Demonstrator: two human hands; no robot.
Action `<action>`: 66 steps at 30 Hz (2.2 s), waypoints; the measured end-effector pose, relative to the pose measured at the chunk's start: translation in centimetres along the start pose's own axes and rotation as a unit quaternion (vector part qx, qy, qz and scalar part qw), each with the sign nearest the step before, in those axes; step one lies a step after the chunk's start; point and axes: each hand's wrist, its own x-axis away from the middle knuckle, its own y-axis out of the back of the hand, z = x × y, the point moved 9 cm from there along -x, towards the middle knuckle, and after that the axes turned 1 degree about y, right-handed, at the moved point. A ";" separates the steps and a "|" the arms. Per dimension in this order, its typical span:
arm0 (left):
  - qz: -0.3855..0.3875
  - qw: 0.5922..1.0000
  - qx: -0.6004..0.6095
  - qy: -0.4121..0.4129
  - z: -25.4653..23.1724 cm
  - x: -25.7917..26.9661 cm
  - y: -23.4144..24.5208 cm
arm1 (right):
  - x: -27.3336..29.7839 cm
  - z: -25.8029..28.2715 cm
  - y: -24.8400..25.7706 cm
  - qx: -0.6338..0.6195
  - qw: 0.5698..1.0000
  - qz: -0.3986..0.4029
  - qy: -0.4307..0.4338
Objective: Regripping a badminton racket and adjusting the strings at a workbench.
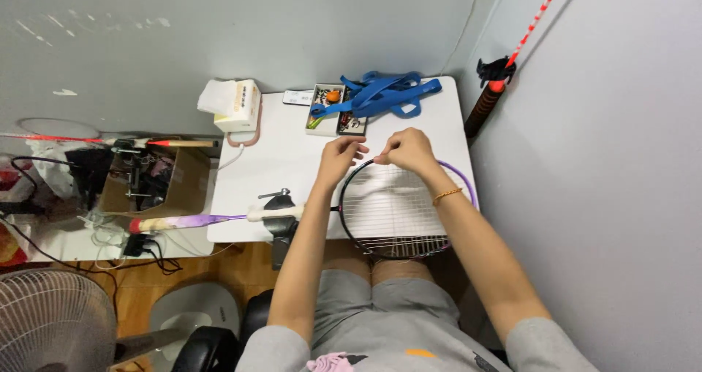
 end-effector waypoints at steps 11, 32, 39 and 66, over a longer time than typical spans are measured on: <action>-0.069 0.997 -0.044 -0.015 -0.9 0.7 1.4 | -1.3 0.2 -0.1 0.026 0.999 0.012 0.016; 0.010 0.998 -0.018 -0.065 -3.2 1.6 -1.1 | -1.6 -3.2 -1.0 -0.020 0.991 0.003 -0.135; 0.026 0.995 -0.030 -0.087 -3.7 1.9 -1.9 | -1.0 -2.0 -0.1 0.039 0.991 -0.052 -0.118; 0.115 0.993 0.010 -0.001 -2.8 -0.9 -3.2 | -0.9 -3.3 -0.3 -0.324 0.945 -0.022 -0.037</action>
